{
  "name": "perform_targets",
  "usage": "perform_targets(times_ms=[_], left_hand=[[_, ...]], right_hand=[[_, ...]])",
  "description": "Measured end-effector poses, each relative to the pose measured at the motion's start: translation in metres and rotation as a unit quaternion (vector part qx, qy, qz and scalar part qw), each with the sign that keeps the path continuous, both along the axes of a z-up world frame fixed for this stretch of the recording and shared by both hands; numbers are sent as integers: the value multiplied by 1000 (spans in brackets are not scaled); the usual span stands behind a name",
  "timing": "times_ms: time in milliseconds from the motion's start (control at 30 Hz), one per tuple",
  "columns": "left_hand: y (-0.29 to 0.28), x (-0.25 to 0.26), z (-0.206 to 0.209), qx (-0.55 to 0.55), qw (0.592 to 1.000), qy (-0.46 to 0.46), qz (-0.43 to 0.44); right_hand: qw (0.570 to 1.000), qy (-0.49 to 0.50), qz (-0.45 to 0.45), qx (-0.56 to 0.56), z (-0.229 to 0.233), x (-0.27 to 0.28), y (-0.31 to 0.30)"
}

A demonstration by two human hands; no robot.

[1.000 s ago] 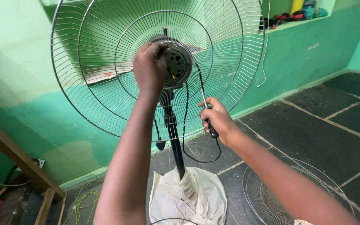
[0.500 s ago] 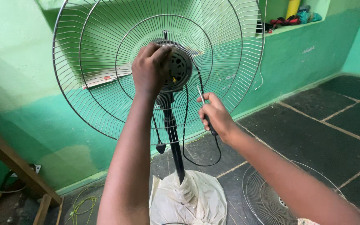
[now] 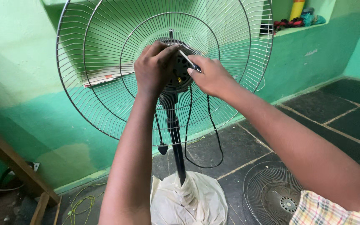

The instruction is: The person uses a screwdriver to tighten screws on the central hub of a standing fan. They repeatedly adjust the screwdriver and reposition their hands to secure the fan's internal components.

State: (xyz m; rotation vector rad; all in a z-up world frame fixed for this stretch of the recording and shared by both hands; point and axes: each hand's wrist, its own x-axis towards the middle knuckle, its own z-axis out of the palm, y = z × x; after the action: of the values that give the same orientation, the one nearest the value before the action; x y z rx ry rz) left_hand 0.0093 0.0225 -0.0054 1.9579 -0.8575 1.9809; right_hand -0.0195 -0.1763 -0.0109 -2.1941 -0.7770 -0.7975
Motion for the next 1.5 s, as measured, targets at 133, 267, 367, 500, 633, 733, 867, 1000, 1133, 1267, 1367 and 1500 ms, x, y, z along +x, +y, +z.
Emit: perform_targets(times_ms=[133, 267, 367, 500, 633, 733, 867, 1000, 1133, 1267, 1367, 1500], left_hand=[[1, 1, 0, -1, 1000, 12, 8], [3, 1, 0, 11, 1000, 2, 6], [5, 2, -1, 10, 1000, 1, 1], [5, 2, 0, 4, 1000, 5, 5], [4, 0, -1, 0, 1000, 7, -1], [4, -1, 0, -1, 1000, 12, 1], [5, 1, 0, 2, 1000, 10, 2], [6, 5, 1, 8, 1000, 10, 17], [7, 5, 1, 11, 999, 26, 37], [7, 3, 3, 18, 999, 12, 27], [7, 2, 6, 15, 999, 33, 14], [2, 0, 7, -37, 998, 57, -14]], right_hand=[[1000, 11, -10, -11, 8, -7, 6], [999, 12, -30, -40, 12, -12, 8], [998, 6, -41, -56, 17, -14, 10], [986, 128, -95, -48, 23, -17, 15], [990, 111, -79, -25, 25, -18, 17], [991, 113, -73, -15, 27, -16, 18], [988, 132, -81, -16, 29, -14, 20], [978, 190, -87, 8, 30, -18, 21], [966, 250, -46, 50, 32, -22, 22], [973, 221, -30, 58, 33, -24, 20], [970, 232, -21, 66, 36, -21, 20], [970, 233, -46, 52, 38, -18, 19]])
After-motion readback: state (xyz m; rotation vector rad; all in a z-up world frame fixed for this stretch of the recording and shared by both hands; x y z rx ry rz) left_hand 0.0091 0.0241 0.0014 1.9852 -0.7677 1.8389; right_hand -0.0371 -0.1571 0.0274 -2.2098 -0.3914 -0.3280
